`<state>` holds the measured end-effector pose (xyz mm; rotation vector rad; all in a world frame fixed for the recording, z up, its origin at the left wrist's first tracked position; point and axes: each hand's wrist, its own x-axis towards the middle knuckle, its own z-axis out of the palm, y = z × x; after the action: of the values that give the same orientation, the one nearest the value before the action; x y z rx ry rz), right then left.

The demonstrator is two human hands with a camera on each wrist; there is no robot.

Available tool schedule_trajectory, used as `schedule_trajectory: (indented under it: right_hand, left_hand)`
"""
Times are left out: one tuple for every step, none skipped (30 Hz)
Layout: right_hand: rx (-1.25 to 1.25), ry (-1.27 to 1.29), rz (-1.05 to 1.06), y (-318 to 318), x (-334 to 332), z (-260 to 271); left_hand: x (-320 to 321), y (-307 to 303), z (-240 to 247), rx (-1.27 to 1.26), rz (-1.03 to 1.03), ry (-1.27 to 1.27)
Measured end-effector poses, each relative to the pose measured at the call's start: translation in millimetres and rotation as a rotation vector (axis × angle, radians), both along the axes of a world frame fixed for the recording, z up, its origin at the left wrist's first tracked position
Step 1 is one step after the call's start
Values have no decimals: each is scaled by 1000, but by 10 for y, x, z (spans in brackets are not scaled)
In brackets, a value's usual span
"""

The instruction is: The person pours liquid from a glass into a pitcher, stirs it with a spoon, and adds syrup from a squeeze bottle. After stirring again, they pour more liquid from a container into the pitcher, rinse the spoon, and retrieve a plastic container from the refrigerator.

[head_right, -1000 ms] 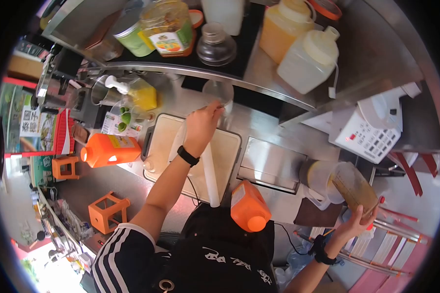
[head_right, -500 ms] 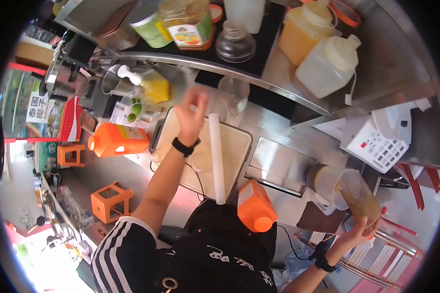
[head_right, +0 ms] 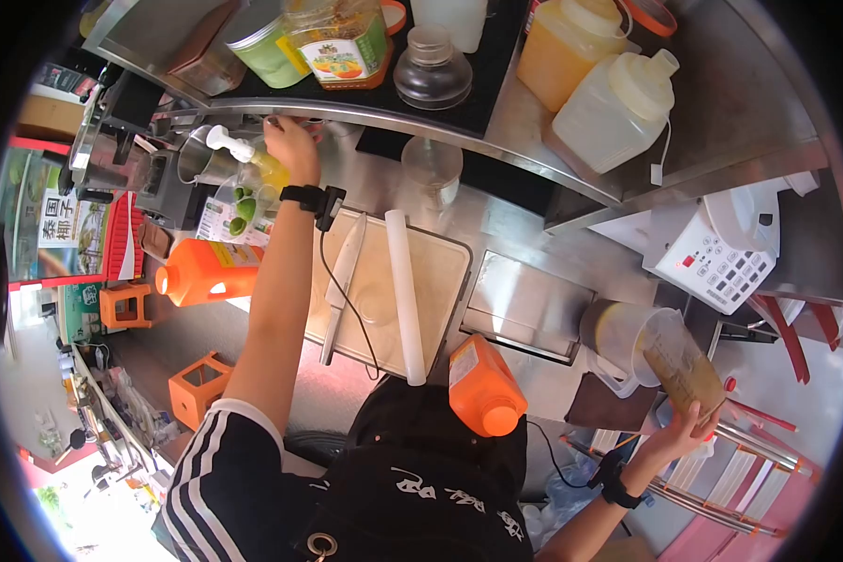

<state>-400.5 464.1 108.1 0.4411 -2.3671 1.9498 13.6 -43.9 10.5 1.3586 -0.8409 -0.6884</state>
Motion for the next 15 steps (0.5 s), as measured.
schedule_trajectory:
  right_hand:
    - [2, -2, -8, -12, 22, 0]
    - [-3, -6, -5, -34, 44, 2]
    - [-9, -11, -1, -48, 52, 2]
    - [-9, -11, -7, -46, 37, -12]
    - [-26, -24, -7, -35, 12, -36]
    - [-41, -37, -8, -21, -2, -46]
    - [-38, -37, -16, -11, 0, -40]
    - [-47, -39, -10, -15, 2, -34]
    - [-55, -41, -4, -24, 3, -26]
    - [-54, -39, -12, -39, 15, -8]
    - [-59, -38, 7, -59, 33, 16]
    - [-64, -35, 22, -64, 31, 38]
    - [-62, -29, 3, -50, 8, 17]
    - [-77, -40, 16, -16, -21, -33]
    - [-90, -46, 21, 36, -67, -49]
  left_hand:
    - [-57, 86, 74, -84, 50, -106]
    - [-137, 187, 137, -72, 43, -61]
    - [-140, 250, 114, -70, 37, -62]
    - [-154, 296, 96, -102, 27, -74]
    - [-172, 340, 79, -135, 16, -86]
    - [-213, 421, 127, -177, 27, -122]
    - [-231, 501, 185, -175, 19, -122]
    - [-246, 574, 249, -217, 25, -125]
    - [-260, 649, 317, -259, 31, -128]
    - [-258, 723, 385, -297, 24, -153]
    - [-245, 814, 463, -297, 16, -151]
    - [-232, 924, 546, -308, -2, -91]
    - [-215, 1041, 590, -318, -26, -29]
    - [-88, 1119, 581, -322, 1, -123]
    - [-16, 1245, 560, -326, 20, -212]
